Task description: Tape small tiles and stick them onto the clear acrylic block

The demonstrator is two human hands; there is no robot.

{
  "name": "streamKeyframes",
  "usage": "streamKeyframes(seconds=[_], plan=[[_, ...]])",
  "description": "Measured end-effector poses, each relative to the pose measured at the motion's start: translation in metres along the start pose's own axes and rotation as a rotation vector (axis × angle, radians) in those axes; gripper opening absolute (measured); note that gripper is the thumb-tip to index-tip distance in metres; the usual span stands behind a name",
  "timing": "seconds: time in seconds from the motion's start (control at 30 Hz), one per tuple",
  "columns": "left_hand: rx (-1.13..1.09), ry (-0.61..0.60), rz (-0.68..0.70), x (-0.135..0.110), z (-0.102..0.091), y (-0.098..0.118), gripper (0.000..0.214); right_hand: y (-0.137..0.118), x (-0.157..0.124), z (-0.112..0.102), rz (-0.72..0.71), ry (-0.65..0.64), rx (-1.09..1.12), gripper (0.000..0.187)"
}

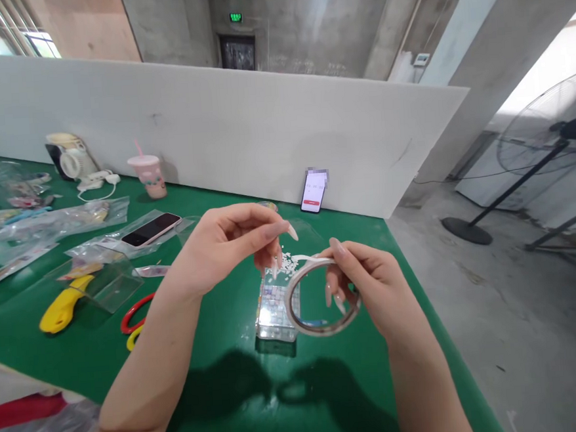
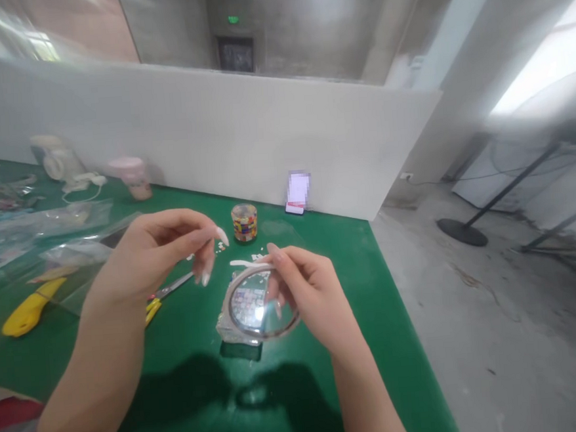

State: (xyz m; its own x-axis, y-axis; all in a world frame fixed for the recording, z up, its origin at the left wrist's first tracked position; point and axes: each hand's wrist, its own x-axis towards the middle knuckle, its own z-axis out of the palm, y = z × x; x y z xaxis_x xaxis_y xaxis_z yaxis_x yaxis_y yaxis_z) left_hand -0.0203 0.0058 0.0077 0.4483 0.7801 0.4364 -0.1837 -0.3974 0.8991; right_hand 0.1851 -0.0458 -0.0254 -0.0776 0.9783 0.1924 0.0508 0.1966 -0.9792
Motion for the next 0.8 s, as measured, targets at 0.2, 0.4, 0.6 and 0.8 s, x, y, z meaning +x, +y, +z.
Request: streamKeyframes(seconds=[0.2,0.4,0.6,0.8], plan=[[0.252,-0.241,0.212,-0.009,-0.008,0.005,0.029,0.001,0.0,-0.002,0.104,-0.035,0.112,0.037],[0.496,-0.313,0.262,-0.013,-0.005,0.012,0.031,-0.004,-0.006,-0.005,0.129,-0.092,0.174,0.038],[0.412,-0.345,0.324,-0.012,0.003,0.008,0.023,-0.007,-0.009,-0.002,0.167,-0.146,0.246,0.037],[0.425,-0.308,0.337,-0.013,0.006,0.009,0.019,-0.007,-0.008,0.0,0.216,-0.232,0.329,0.039]])
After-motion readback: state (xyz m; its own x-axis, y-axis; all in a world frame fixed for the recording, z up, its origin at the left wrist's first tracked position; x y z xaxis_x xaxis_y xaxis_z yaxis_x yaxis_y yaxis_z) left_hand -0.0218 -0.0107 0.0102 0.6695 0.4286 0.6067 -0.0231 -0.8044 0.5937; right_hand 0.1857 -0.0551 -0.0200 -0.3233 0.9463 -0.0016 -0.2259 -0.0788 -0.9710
